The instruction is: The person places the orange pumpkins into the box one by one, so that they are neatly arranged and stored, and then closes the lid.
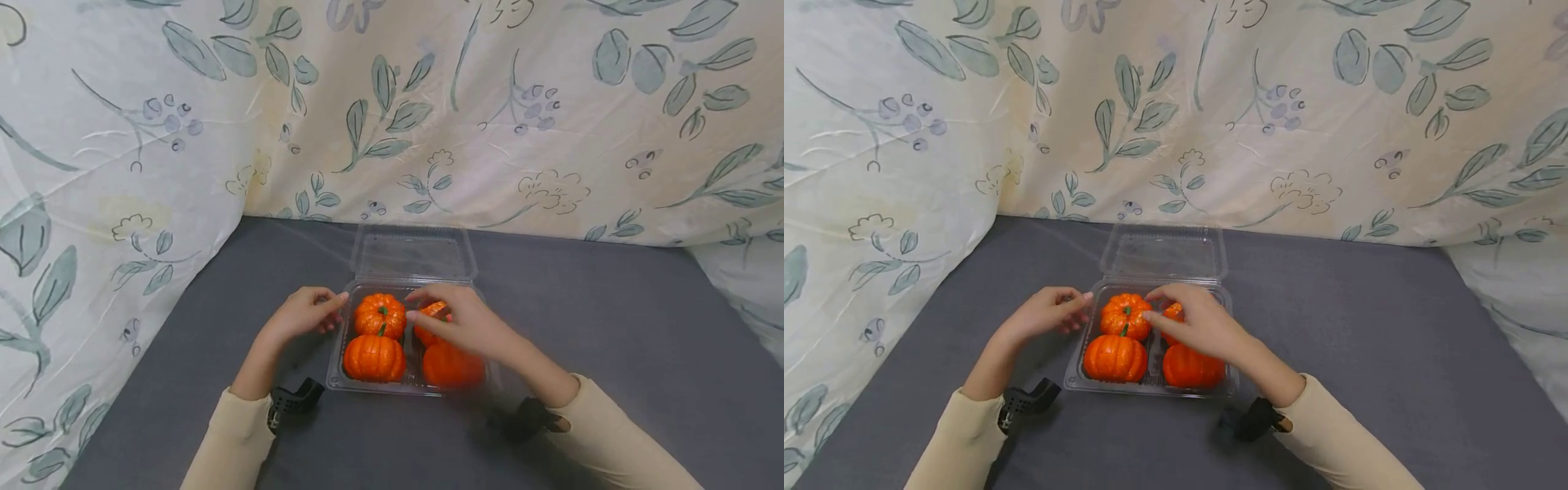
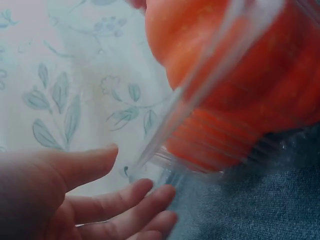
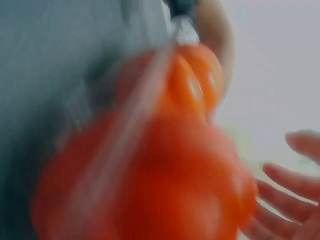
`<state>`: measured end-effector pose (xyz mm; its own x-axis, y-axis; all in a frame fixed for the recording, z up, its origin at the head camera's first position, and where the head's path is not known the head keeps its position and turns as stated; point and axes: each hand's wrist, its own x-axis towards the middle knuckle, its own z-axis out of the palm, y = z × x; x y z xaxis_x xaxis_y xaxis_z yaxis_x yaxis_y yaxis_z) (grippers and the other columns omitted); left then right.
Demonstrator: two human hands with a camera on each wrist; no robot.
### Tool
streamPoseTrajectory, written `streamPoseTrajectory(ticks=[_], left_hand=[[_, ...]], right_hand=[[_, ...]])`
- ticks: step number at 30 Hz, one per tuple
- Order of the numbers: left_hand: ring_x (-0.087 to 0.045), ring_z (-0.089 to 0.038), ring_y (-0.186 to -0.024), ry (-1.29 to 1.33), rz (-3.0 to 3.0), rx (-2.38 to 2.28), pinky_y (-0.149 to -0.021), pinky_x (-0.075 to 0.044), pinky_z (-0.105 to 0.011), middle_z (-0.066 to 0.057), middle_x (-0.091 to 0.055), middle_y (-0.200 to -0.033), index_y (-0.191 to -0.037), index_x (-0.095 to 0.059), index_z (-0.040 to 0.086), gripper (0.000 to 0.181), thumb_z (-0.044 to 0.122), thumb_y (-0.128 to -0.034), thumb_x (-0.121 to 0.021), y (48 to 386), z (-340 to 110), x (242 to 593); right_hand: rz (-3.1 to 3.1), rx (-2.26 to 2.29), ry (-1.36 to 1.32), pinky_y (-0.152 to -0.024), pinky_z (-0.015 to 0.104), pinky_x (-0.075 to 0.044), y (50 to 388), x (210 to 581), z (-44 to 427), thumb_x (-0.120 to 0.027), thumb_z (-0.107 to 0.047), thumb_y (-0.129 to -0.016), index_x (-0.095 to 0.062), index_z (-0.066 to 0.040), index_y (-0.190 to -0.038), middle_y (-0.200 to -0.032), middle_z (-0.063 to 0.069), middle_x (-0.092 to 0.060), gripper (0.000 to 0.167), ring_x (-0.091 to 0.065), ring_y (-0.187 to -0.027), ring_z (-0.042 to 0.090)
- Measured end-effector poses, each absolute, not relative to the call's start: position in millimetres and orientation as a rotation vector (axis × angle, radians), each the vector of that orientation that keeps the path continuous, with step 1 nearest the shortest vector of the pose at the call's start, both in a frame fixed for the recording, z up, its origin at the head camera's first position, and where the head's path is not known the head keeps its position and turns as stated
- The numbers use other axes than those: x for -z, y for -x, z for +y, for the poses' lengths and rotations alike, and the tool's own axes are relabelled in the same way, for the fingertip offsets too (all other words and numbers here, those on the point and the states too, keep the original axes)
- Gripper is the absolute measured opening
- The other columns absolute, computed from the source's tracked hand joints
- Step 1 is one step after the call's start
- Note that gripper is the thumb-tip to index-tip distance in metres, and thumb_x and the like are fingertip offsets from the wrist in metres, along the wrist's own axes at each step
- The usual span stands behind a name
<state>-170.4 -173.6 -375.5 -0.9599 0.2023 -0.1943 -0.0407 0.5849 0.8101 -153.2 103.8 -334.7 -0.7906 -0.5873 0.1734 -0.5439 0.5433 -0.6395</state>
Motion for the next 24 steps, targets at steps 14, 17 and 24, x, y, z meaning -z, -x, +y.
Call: streamPoseTrajectory(ticks=[14,17,24], left_hand=[[-0.062,-0.012,-0.063,0.003,2.513,-1.623,-0.062,-0.054,-0.026,-0.023,-0.066,-0.098,-0.113,-0.058,-0.01,0.034,0.017,-0.0934,-0.056,214,-186,391],[-0.062,-0.011,-0.062,0.063,2.52,-1.592,-0.062,-0.054,-0.025,-0.023,-0.065,-0.101,-0.114,-0.058,-0.009,0.036,0.021,-0.0934,-0.056,228,-184,393],[-0.061,-0.008,-0.062,0.101,2.39,-1.533,-0.064,-0.054,-0.025,-0.02,-0.066,-0.1,-0.122,-0.053,-0.009,0.047,0.03,-0.096,-0.05,257,-179,397]], right_hand=[[2.782,1.189,0.416,-0.074,0.04,-0.054,228,348,188,-0.058,-0.028,-0.092,-0.058,0.002,-0.12,-0.105,0.022,-0.065,0.041,-0.066,-0.085,0.03],[2.773,1.171,0.356,-0.075,0.042,-0.054,240,355,196,-0.057,-0.026,-0.093,-0.055,0.003,-0.122,-0.107,0.024,-0.064,0.041,-0.065,-0.086,0.033],[2.583,1.271,0.309,-0.08,0.041,-0.052,260,364,198,-0.052,-0.027,-0.095,-0.047,0.009,-0.128,-0.117,0.029,-0.057,0.049,-0.062,-0.095,0.034]])
